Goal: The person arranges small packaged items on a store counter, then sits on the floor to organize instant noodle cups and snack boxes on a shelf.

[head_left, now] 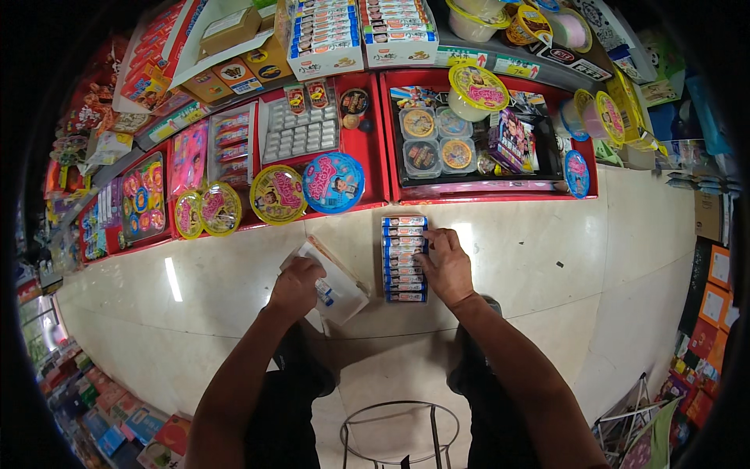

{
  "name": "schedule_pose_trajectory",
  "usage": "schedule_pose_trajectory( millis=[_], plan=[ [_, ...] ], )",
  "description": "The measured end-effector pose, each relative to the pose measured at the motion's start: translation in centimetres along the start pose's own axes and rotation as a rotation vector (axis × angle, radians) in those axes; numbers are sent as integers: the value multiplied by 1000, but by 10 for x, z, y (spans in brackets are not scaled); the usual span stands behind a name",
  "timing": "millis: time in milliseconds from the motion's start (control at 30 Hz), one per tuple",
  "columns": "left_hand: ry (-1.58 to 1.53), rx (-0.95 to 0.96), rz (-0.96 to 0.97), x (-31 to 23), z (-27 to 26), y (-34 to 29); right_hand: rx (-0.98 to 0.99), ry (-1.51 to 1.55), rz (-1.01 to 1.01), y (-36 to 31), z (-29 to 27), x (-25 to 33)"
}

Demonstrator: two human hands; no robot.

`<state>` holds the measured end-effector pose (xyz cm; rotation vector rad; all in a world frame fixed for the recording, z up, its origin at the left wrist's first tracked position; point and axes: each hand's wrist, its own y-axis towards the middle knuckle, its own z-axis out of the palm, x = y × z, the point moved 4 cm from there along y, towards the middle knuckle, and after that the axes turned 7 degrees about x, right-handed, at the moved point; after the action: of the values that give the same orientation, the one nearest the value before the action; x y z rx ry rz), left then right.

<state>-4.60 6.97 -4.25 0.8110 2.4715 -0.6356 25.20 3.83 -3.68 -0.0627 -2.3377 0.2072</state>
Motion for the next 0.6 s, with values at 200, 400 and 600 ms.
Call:
schedule_pose_trajectory(
  millis=[200, 400, 600],
  plan=[
    [259, 56, 24, 1, 11, 8, -25, -18, 14, 1, -1, 2],
    [372, 198, 52, -1, 11, 13, -51, -17, -48, 3, -3, 1],
    [437, 240, 142, 1, 8, 12, -60, -7, -17, 2, 0, -2]
  ],
)
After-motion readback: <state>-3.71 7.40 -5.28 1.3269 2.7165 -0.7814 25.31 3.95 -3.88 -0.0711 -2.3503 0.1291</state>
